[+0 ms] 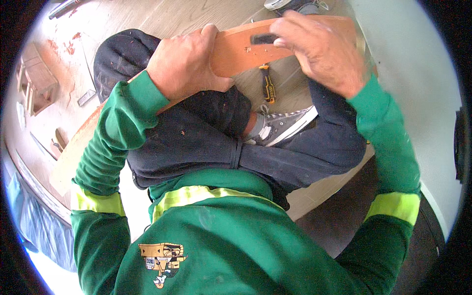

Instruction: The person sits on the floor and uses a chisel to carve a groove into a long, thin wooden plank. They hold the plank on their lap and repeatedly strike the chisel with their hand to remove wood shavings.

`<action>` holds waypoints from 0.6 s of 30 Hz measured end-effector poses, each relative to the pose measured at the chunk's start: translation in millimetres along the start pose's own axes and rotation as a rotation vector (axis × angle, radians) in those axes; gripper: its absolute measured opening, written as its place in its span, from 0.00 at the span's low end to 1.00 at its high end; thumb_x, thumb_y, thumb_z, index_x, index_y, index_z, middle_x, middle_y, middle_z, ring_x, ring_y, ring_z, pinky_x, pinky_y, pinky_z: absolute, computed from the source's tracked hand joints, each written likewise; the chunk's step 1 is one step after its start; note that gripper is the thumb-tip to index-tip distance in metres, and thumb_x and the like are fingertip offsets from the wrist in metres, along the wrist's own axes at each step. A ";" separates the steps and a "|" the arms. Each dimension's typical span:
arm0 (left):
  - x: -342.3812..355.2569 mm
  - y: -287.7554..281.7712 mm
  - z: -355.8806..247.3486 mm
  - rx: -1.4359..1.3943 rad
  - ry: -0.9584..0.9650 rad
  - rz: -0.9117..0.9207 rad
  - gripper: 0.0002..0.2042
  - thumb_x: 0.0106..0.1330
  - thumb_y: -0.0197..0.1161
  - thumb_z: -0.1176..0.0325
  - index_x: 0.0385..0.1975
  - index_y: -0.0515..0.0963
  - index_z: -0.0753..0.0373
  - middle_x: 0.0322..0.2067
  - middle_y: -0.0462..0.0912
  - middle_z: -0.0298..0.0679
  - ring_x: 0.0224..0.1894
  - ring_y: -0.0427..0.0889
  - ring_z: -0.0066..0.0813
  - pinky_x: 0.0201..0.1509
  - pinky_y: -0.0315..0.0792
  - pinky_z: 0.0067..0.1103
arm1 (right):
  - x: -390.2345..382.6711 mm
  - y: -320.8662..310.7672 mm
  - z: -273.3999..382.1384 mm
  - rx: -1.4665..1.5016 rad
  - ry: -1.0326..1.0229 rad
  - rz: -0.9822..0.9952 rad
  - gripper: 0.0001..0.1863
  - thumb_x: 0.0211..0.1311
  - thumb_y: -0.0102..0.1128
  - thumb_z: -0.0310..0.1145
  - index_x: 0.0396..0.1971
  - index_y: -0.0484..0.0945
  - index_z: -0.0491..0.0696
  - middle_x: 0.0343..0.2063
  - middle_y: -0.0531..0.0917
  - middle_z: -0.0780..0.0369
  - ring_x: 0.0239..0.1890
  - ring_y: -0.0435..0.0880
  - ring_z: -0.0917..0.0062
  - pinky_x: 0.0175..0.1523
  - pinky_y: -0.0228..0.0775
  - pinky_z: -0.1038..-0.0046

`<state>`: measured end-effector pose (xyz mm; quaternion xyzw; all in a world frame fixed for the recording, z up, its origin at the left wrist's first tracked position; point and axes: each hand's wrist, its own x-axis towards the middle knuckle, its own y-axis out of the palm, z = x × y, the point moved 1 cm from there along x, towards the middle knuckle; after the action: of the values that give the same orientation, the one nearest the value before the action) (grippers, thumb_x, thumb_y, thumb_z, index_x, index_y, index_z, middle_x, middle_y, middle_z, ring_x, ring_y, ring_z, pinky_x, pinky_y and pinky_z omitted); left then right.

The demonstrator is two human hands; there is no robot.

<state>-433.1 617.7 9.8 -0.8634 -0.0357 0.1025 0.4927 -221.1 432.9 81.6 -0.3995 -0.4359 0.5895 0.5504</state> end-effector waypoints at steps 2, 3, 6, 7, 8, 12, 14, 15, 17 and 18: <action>-0.1 -2.0 0.1 -0.013 -0.011 0.011 0.41 0.49 0.84 0.43 0.56 0.74 0.64 0.41 0.89 0.55 0.44 0.90 0.61 0.48 0.85 0.46 | -19.4 7.2 25.4 0.347 0.399 -0.014 0.15 0.75 0.65 0.27 0.56 0.74 0.44 0.42 0.85 0.51 0.43 0.89 0.55 0.48 0.82 0.56; -0.5 -3.7 -0.3 -0.014 -0.022 0.010 0.41 0.49 0.84 0.42 0.57 0.74 0.63 0.42 0.89 0.55 0.45 0.91 0.60 0.48 0.85 0.46 | -25.8 12.3 39.7 0.572 0.581 0.000 0.15 0.77 0.64 0.27 0.57 0.73 0.44 0.40 0.84 0.53 0.38 0.88 0.61 0.44 0.81 0.59; -1.5 -3.4 -2.2 -0.019 -0.009 -0.015 0.43 0.50 0.84 0.41 0.58 0.74 0.63 0.44 0.89 0.54 0.46 0.91 0.60 0.48 0.85 0.46 | -35.6 32.0 89.2 1.129 0.983 -0.100 0.14 0.82 0.61 0.30 0.59 0.71 0.46 0.36 0.81 0.62 0.28 0.83 0.80 0.31 0.78 0.73; -2.3 -3.1 -2.4 -0.019 -0.002 -0.027 0.43 0.50 0.85 0.41 0.58 0.74 0.63 0.45 0.89 0.54 0.46 0.91 0.60 0.48 0.85 0.46 | -35.9 43.8 101.8 1.240 1.022 -0.154 0.14 0.83 0.60 0.31 0.59 0.70 0.47 0.36 0.80 0.63 0.27 0.82 0.84 0.29 0.77 0.77; -2.0 -3.6 -3.0 -0.012 -0.005 -0.019 0.43 0.49 0.85 0.41 0.59 0.74 0.63 0.46 0.89 0.54 0.46 0.91 0.59 0.48 0.86 0.46 | -34.6 54.8 109.6 1.300 1.002 -0.205 0.14 0.83 0.59 0.32 0.60 0.70 0.47 0.37 0.80 0.63 0.26 0.81 0.85 0.28 0.76 0.78; -5.1 -7.5 -4.9 -0.006 -0.010 -0.035 0.45 0.49 0.86 0.41 0.61 0.73 0.63 0.47 0.88 0.52 0.47 0.91 0.58 0.48 0.86 0.46 | -30.3 70.7 121.2 1.407 0.986 -0.302 0.15 0.85 0.61 0.36 0.59 0.69 0.46 0.39 0.79 0.63 0.25 0.79 0.86 0.26 0.75 0.78; -7.3 -7.8 -5.8 -0.010 -0.006 -0.053 0.45 0.49 0.86 0.41 0.61 0.73 0.63 0.47 0.88 0.52 0.47 0.91 0.58 0.47 0.86 0.45 | -32.4 79.3 121.1 1.443 0.985 -0.346 0.16 0.85 0.61 0.39 0.58 0.70 0.46 0.35 0.79 0.64 0.25 0.80 0.86 0.26 0.75 0.79; -7.7 -7.9 -5.8 -0.006 -0.007 -0.059 0.45 0.49 0.86 0.41 0.61 0.73 0.63 0.47 0.88 0.52 0.47 0.91 0.58 0.47 0.86 0.45 | -31.8 79.5 119.4 1.450 0.979 -0.363 0.15 0.85 0.61 0.39 0.58 0.70 0.46 0.35 0.79 0.63 0.24 0.80 0.86 0.26 0.75 0.79; -8.4 -7.5 -5.9 -0.007 -0.009 -0.070 0.45 0.49 0.86 0.42 0.61 0.73 0.62 0.47 0.88 0.52 0.47 0.91 0.58 0.46 0.86 0.45 | -31.3 78.7 115.2 1.464 0.972 -0.390 0.15 0.86 0.60 0.38 0.57 0.70 0.45 0.35 0.80 0.63 0.24 0.81 0.85 0.26 0.75 0.79; -8.6 -7.8 -5.7 -0.009 -0.009 -0.076 0.45 0.50 0.86 0.42 0.61 0.72 0.62 0.46 0.88 0.52 0.46 0.91 0.58 0.46 0.86 0.45 | -30.0 78.9 113.9 1.428 1.010 -0.376 0.14 0.86 0.59 0.39 0.57 0.71 0.45 0.36 0.82 0.62 0.24 0.82 0.85 0.26 0.75 0.78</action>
<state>-440.0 615.5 20.6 -0.8631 -0.0711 0.0873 0.4923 -350.9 393.4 40.4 -0.0956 0.2709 0.3744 0.8817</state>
